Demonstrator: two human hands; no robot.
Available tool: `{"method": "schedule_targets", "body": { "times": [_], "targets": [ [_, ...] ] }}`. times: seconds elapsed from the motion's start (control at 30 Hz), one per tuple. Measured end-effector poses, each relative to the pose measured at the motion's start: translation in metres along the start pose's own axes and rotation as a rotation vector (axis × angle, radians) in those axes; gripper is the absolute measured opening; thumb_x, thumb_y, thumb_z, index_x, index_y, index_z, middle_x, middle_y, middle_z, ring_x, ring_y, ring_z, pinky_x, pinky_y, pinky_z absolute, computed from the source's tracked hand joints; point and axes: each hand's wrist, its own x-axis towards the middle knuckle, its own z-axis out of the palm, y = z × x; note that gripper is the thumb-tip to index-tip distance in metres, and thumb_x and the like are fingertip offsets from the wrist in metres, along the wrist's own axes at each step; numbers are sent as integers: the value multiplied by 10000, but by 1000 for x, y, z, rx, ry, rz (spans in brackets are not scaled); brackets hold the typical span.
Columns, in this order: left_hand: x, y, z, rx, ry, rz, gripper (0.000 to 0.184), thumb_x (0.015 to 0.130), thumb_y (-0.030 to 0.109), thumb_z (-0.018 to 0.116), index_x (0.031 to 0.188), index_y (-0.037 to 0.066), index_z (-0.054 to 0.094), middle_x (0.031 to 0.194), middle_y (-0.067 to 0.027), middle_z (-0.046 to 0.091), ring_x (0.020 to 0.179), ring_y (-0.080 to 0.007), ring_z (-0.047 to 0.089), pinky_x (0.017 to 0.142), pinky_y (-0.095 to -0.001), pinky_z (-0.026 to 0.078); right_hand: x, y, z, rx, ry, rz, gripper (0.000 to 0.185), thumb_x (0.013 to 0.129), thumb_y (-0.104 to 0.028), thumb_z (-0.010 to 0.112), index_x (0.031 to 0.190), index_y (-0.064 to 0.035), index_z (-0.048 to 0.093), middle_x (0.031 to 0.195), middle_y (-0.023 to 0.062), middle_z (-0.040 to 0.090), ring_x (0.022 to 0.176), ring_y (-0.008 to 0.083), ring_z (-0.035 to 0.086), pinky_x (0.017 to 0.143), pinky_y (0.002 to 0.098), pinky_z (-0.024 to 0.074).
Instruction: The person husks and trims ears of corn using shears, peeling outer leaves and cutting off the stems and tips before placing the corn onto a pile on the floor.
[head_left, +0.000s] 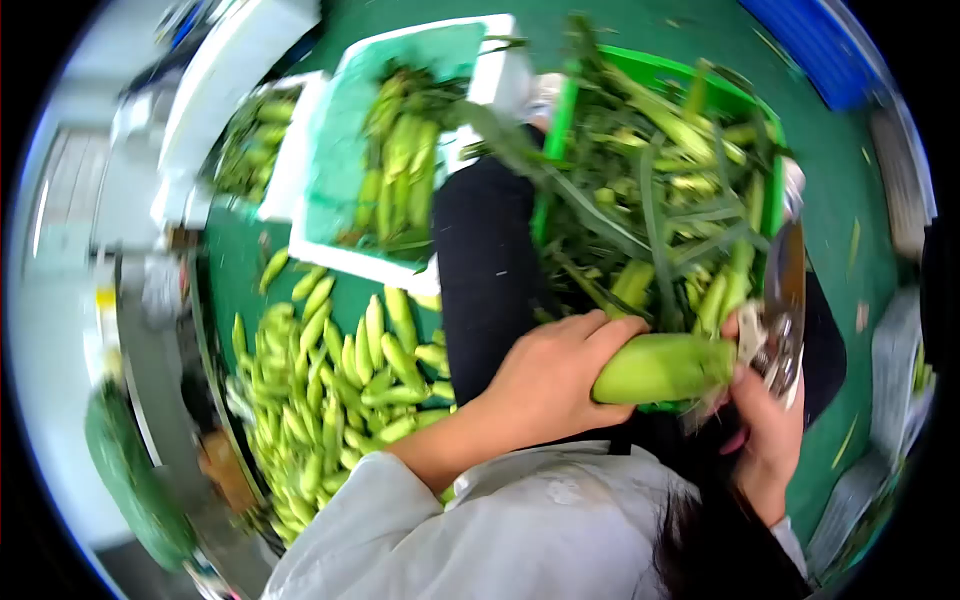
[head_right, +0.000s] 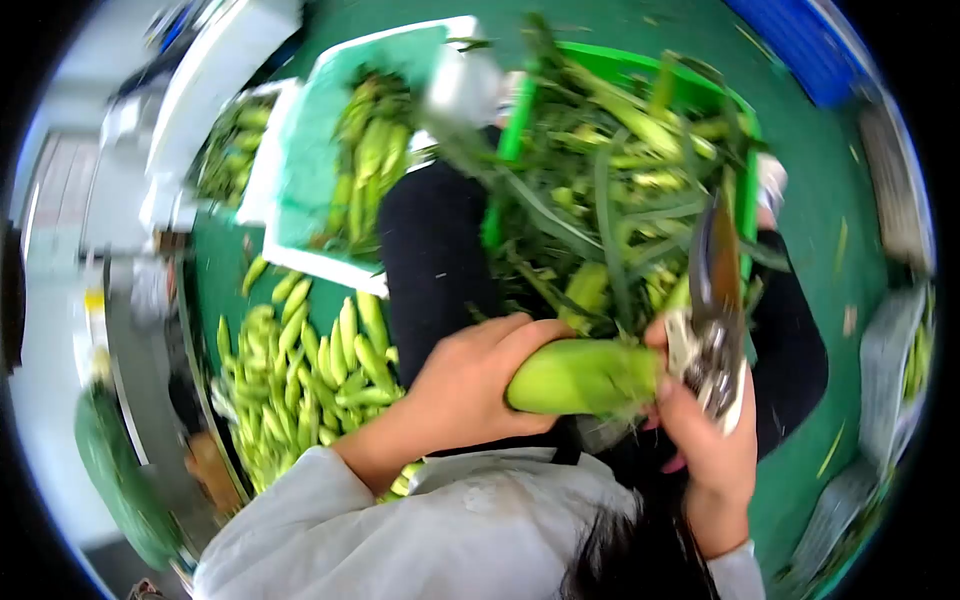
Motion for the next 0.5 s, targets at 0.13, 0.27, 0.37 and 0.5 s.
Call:
{"method": "schedule_targets", "body": {
  "times": [0.13, 0.27, 0.37, 0.5],
  "targets": [
    [-74, -28, -42, -156, 98, -298, 566, 768, 252, 752, 1235, 80, 484, 988, -119, 645, 819, -283, 662, 719, -388, 524, 8, 19, 46, -510, -196, -139, 469, 762, 35, 588, 1227, 22, 528, 880, 3, 540, 751, 70, 495, 665, 204, 405],
    [-227, -135, -25, -1280, 741, -721, 533, 854, 375, 699, 1245, 66, 509, 944, -119, 664, 735, -272, 675, 666, -394, 556, 25, 59, 62, -295, -330, 38, 541, 802, 36, 516, 1335, 7, 429, 857, 25, 523, 744, 106, 494, 657, 224, 435],
    [-376, -175, -36, -1208, 1496, -1096, 540, 876, 452, 654, 1225, 56, 541, 959, -136, 667, 747, -284, 676, 672, -425, 569, 44, 97, 44, 31, -437, 268, 554, 837, -36, 519, 1374, 0, 385, 879, 58, 531, 783, 153, 524, 721, 310, 483],
    [-606, -182, -74, -1087, 2326, -1102, 566, 883, 577, 564, 1202, 110, 545, 1084, -108, 632, 949, -313, 622, 903, -556, 470, 61, 149, -10, 145, -504, 547, 549, 896, -139, 574, 1397, -39, 372, 915, 65, 542, 807, 189, 548, 765, 351, 489]
  ]
}}
